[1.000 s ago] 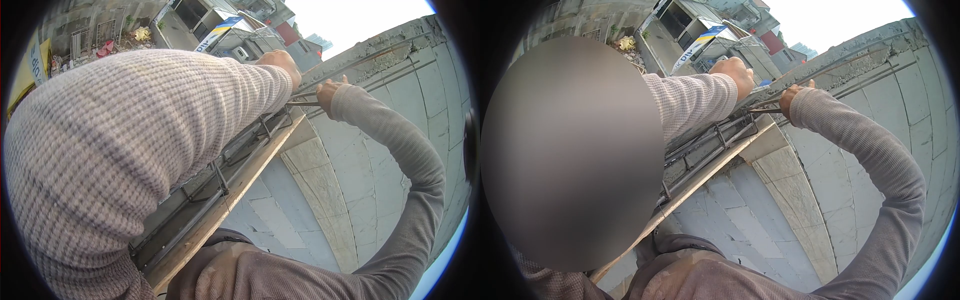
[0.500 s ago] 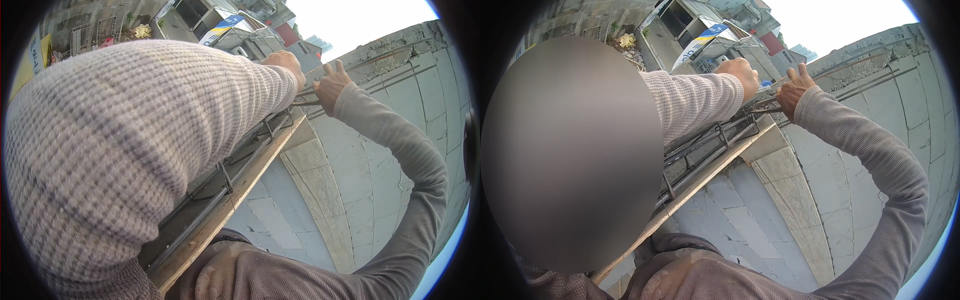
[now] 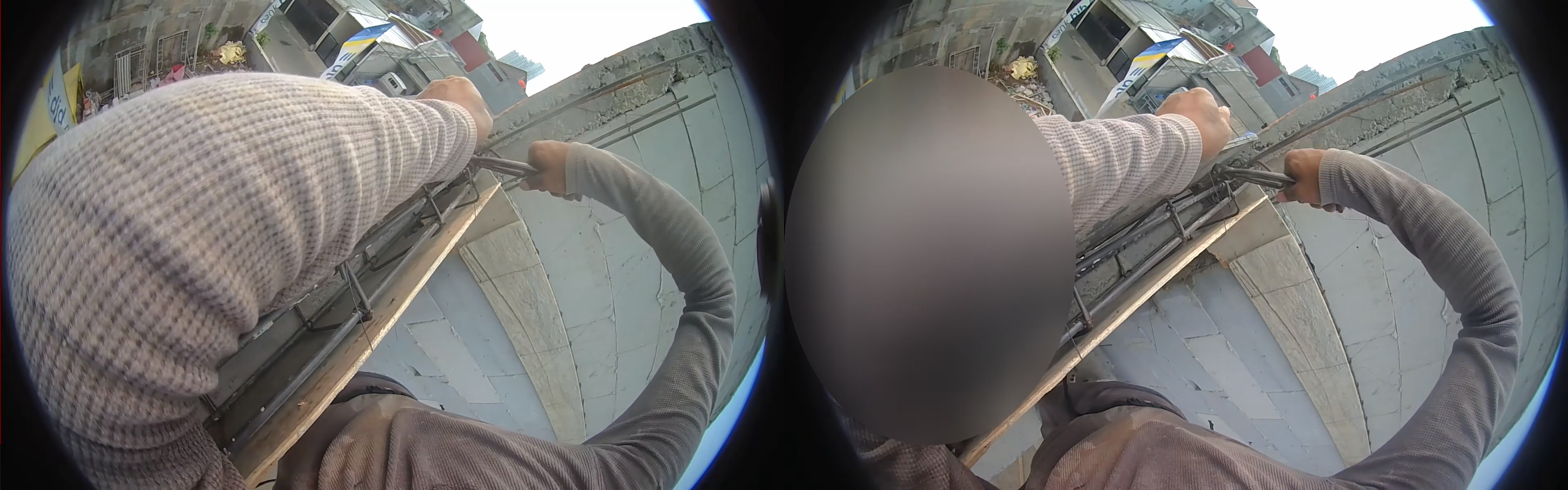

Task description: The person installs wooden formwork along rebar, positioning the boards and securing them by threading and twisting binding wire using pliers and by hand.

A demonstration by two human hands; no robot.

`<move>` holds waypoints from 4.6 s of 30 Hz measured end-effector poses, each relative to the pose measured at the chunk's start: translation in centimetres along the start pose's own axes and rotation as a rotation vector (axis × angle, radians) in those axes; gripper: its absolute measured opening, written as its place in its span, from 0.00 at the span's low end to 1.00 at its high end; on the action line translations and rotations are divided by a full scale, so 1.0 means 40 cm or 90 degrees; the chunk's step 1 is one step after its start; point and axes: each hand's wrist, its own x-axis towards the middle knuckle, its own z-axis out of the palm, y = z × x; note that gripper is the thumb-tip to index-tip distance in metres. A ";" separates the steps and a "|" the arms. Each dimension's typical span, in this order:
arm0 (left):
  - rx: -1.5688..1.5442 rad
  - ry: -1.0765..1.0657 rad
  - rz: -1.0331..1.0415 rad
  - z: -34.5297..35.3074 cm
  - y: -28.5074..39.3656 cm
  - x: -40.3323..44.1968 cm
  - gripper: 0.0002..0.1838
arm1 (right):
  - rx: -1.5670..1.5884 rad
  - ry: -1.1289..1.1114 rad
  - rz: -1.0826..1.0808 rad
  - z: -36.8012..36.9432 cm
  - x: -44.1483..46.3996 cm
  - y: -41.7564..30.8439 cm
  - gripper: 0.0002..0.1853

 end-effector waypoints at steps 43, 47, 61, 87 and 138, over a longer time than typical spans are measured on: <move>0.056 0.010 0.014 0.018 -0.004 0.030 0.22 | -0.409 0.120 -0.069 -0.038 0.180 0.047 0.10; 0.119 0.008 0.045 0.017 -0.005 0.032 0.21 | -0.410 0.125 -0.115 -0.025 0.229 0.095 0.09; 0.017 0.000 -0.013 -0.002 -0.001 0.008 0.21 | -0.457 0.026 -0.081 -0.070 0.253 0.067 0.31; 0.072 0.006 0.015 0.009 -0.010 0.024 0.20 | -0.300 0.223 -0.148 0.014 0.187 0.085 0.13; 0.055 -0.019 0.025 0.007 -0.012 0.030 0.23 | -0.034 0.242 -0.206 0.169 0.144 0.103 0.11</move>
